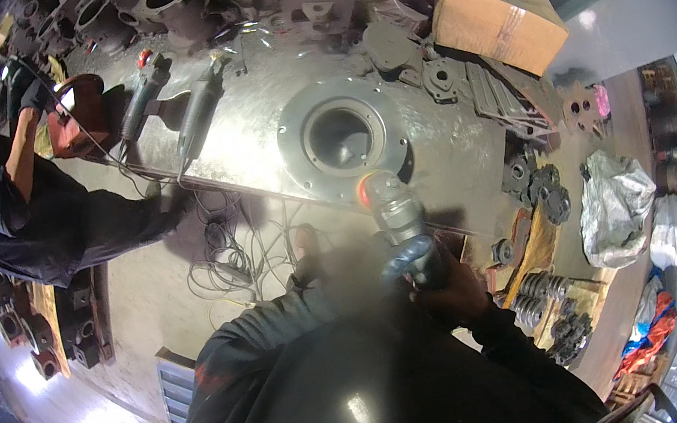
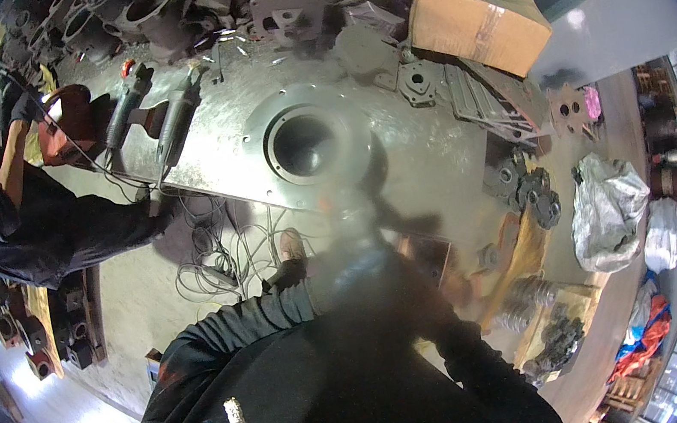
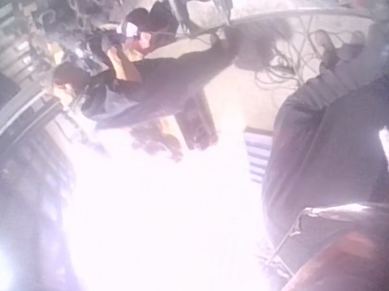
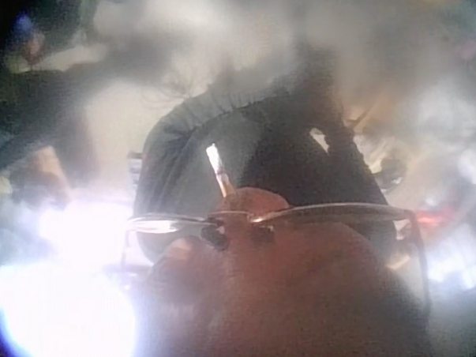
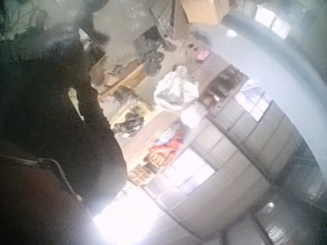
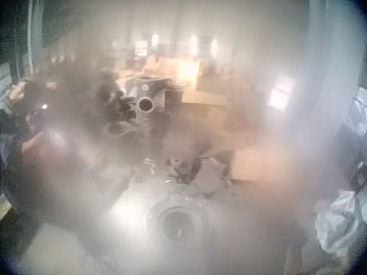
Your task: The person uses an angle grinder to smooth the surface of a metal part on a workbench. They reposition the part and continue grinding different areas while another person works nearby.
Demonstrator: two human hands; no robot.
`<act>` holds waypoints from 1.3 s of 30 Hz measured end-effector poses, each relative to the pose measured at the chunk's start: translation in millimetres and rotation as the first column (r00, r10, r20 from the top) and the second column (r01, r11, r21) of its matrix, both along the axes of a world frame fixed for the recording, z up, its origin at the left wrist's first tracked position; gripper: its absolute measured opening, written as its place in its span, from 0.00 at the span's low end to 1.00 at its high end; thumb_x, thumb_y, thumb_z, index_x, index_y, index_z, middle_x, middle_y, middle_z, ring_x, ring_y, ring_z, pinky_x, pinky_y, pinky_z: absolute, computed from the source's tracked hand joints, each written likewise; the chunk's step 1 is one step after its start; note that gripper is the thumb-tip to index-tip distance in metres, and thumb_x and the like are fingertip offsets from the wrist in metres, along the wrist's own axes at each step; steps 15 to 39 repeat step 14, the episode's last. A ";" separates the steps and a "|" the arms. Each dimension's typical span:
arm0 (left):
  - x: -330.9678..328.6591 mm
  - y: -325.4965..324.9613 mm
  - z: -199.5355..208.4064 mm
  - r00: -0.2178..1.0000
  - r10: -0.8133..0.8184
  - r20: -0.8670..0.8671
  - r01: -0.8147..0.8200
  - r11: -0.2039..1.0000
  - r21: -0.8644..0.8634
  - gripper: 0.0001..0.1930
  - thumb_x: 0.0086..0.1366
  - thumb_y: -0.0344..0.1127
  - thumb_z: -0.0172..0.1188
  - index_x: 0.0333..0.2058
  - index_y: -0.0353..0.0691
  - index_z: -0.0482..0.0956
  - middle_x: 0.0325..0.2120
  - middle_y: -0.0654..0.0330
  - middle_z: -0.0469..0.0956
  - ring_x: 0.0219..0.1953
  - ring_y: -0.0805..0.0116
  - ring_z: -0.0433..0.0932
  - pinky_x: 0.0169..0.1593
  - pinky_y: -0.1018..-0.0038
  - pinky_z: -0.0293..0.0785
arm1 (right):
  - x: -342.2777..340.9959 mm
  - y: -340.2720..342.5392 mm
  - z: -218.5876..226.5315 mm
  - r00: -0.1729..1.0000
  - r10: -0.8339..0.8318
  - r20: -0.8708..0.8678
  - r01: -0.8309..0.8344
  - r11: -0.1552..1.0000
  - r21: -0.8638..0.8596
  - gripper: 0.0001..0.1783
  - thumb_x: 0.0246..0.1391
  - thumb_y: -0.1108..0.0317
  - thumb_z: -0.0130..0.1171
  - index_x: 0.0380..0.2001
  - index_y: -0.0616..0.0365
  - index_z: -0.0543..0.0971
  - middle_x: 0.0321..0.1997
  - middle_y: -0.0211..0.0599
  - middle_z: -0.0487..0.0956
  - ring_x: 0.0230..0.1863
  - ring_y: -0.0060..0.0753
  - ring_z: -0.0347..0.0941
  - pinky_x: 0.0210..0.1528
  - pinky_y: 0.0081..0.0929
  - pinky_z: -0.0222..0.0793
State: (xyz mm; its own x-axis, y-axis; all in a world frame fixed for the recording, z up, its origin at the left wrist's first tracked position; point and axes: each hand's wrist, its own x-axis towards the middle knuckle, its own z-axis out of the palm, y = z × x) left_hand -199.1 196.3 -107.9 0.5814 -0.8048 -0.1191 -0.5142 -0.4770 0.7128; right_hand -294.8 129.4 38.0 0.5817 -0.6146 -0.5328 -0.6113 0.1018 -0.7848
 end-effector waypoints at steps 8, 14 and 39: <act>75.6 -11.6 -21.2 0.658 -0.747 -0.089 0.627 0.610 -0.485 0.18 0.71 0.37 0.57 0.58 0.41 0.76 0.54 0.54 0.79 0.56 0.59 0.79 0.57 0.63 0.78 | -11.3 -3.2 -20.0 0.996 -0.078 0.031 0.078 0.997 0.012 0.31 0.48 0.64 0.72 0.57 0.55 0.75 0.48 0.34 0.82 0.50 0.31 0.77 0.57 0.35 0.72; 89.3 -7.9 -24.3 0.660 -0.750 -0.047 0.602 0.565 -0.565 0.33 0.64 0.41 0.67 0.67 0.48 0.70 0.63 0.53 0.72 0.62 0.57 0.75 0.63 0.61 0.74 | 10.1 -9.3 11.8 1.000 -0.023 -0.020 0.025 0.992 0.125 0.32 0.49 0.62 0.71 0.58 0.53 0.75 0.47 0.37 0.82 0.50 0.31 0.77 0.57 0.35 0.72; 89.3 -7.9 -24.3 0.660 -0.750 -0.047 0.602 0.565 -0.565 0.33 0.64 0.41 0.67 0.67 0.48 0.70 0.63 0.53 0.72 0.62 0.57 0.75 0.63 0.61 0.74 | 10.1 -9.3 11.8 1.000 -0.023 -0.020 0.025 0.992 0.125 0.32 0.49 0.62 0.71 0.58 0.53 0.75 0.47 0.37 0.82 0.50 0.31 0.77 0.57 0.35 0.72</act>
